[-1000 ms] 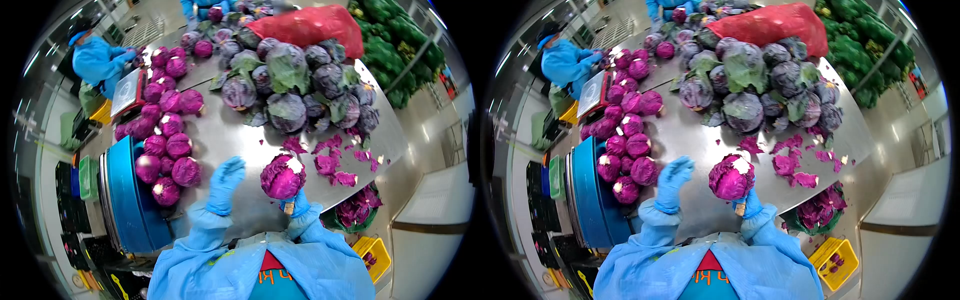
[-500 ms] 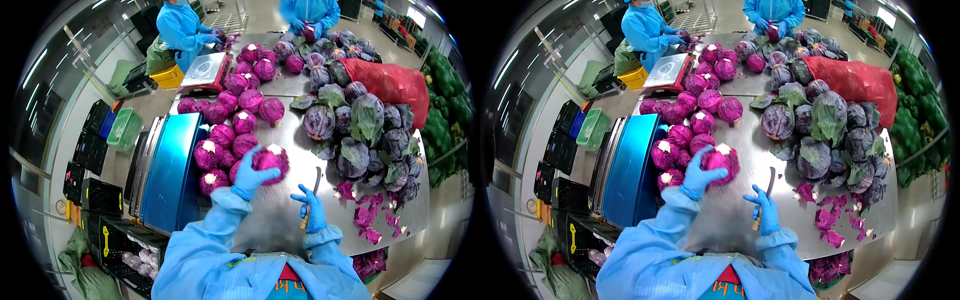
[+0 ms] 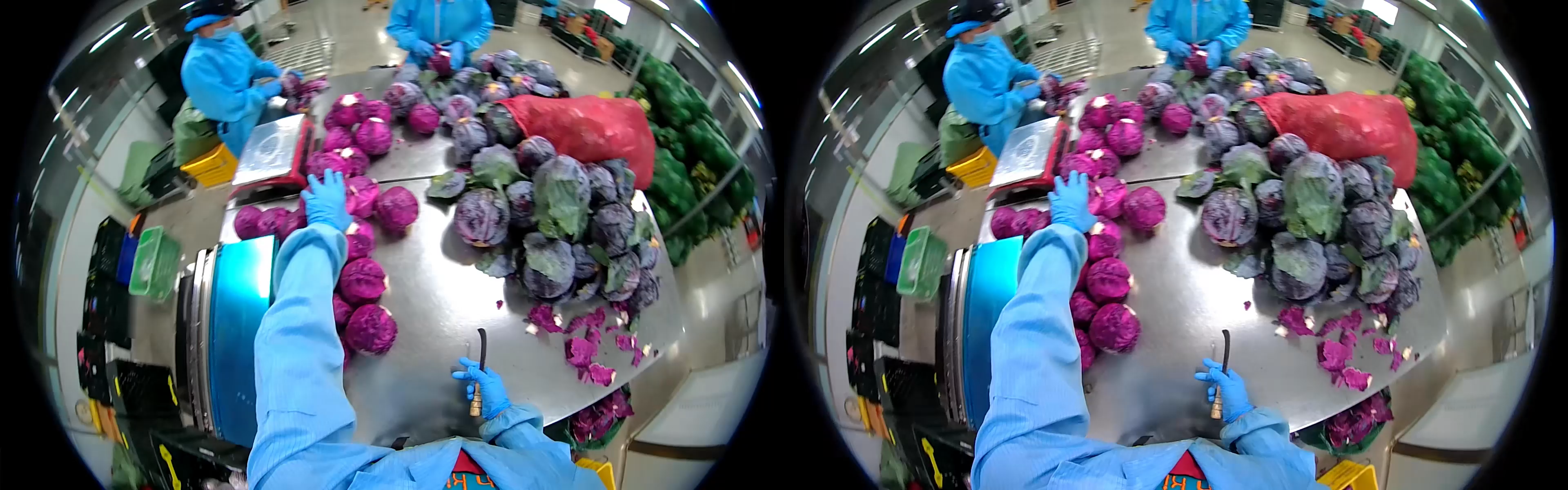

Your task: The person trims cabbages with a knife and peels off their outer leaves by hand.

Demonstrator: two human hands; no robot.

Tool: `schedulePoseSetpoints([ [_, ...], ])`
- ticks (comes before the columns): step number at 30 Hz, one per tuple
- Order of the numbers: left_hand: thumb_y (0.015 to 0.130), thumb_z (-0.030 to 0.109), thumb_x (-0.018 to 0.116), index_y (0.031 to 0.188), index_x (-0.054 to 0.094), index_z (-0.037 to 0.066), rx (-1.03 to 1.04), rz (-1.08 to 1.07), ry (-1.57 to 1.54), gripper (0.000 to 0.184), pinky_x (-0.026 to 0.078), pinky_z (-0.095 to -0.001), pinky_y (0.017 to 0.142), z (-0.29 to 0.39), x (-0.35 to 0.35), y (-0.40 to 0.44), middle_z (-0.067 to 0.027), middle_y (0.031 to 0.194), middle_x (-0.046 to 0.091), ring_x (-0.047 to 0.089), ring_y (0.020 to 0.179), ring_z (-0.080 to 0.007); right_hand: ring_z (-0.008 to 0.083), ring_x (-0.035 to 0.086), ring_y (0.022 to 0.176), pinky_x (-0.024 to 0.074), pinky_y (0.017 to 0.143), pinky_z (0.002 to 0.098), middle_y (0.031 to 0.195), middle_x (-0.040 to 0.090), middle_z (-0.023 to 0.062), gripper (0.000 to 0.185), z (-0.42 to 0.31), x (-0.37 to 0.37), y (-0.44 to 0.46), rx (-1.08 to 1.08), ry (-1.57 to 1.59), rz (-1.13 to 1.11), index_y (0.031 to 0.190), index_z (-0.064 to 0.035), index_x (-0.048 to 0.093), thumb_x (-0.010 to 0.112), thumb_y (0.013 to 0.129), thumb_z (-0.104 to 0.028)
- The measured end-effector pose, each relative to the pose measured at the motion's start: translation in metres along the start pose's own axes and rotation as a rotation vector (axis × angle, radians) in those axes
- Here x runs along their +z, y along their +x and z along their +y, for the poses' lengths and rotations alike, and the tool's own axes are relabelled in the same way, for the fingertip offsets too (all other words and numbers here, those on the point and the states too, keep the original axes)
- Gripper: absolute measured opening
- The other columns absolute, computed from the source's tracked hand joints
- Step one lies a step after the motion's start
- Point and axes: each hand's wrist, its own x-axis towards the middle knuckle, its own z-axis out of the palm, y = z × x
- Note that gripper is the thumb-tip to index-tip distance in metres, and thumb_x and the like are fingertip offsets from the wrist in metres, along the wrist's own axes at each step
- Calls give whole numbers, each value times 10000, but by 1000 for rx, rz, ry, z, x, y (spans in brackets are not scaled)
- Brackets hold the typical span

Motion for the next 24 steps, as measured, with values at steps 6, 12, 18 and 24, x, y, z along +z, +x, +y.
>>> schedulePoseSetpoints([
  [6,551,424,860,1401,377,138,-63,13,-218,1019,389,-499,1002,2,12,10,-141,1316,434,415,1242,-338,71,535,600,489,547,208,998,685,109,411,2,-9,10,-49,60,89,1310,-57,534,555,925,-198],
  [12,541,486,847,1435,303,68,-44,33,-390,1127,363,-499,1033,-2,16,10,-235,1367,394,404,1247,-415,73,558,652,503,590,208,1043,671,83,446,-2,-15,11,-98,77,-9,1405,-143,460,511,971,-230],
  [18,738,336,784,1401,393,-5,341,81,-715,842,352,-441,1074,87,-21,-23,-241,1373,461,418,1293,-389,76,522,705,472,668,226,1028,628,15,548,4,-97,-18,-473,-205,413,1459,-208,398,575,941,-209],
  [24,710,340,824,1393,404,-8,1151,-365,-1070,874,338,-421,1090,278,4,-183,-219,1369,471,426,1294,-362,206,575,934,469,838,313,1172,598,85,582,-11,-229,-58,-912,-766,1060,1331,-212,557,601,787,-11],
])
